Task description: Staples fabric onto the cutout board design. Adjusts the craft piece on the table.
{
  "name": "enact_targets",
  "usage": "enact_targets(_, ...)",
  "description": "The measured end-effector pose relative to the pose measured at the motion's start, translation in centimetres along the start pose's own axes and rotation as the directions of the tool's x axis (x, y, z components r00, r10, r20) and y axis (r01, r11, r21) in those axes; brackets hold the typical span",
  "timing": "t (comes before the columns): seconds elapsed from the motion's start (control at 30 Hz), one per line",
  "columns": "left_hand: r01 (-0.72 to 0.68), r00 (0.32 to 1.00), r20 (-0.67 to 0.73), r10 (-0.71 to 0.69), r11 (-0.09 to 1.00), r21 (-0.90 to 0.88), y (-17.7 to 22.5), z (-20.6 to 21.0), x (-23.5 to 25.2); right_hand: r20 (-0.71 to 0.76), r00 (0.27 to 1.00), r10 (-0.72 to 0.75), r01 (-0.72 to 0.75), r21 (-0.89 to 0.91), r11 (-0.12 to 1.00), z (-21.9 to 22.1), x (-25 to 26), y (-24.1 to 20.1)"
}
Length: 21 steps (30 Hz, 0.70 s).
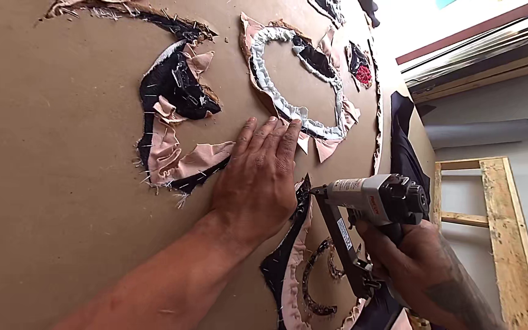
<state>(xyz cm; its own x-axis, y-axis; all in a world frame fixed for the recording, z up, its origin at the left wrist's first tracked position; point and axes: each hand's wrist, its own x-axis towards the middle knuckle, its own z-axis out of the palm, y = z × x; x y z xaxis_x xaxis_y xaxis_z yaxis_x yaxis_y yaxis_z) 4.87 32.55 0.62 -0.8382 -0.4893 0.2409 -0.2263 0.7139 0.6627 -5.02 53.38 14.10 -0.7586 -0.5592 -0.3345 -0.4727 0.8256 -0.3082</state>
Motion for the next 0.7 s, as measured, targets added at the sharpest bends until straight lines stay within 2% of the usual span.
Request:
enact_targets(0.17,0.01,1.0,-0.005,-0.01,0.999,-0.031,0.0,-0.1,0.0,-0.035,0.999,0.033,-0.037,-0.114,0.993,0.8,-1.1,-2.0)
enact_targets(0.5,0.034,0.999,0.006,-0.034,0.998,-0.057,0.1,-0.2,0.3,-0.106,0.992,-0.071,0.032,-0.331,0.943,2.2,-2.2,-4.6)
enact_targets(0.57,0.033,0.999,0.003,-0.033,0.998,-0.05,0.2,-0.3,0.4,-0.113,0.993,-0.045,0.011,-0.281,0.96,2.1,-2.4,-4.2)
enact_targets(0.7,0.045,0.999,0.002,-0.045,0.997,-0.057,0.2,-0.1,0.6,-0.073,0.994,0.087,-0.092,-0.065,0.994,1.8,-3.8,-3.4)
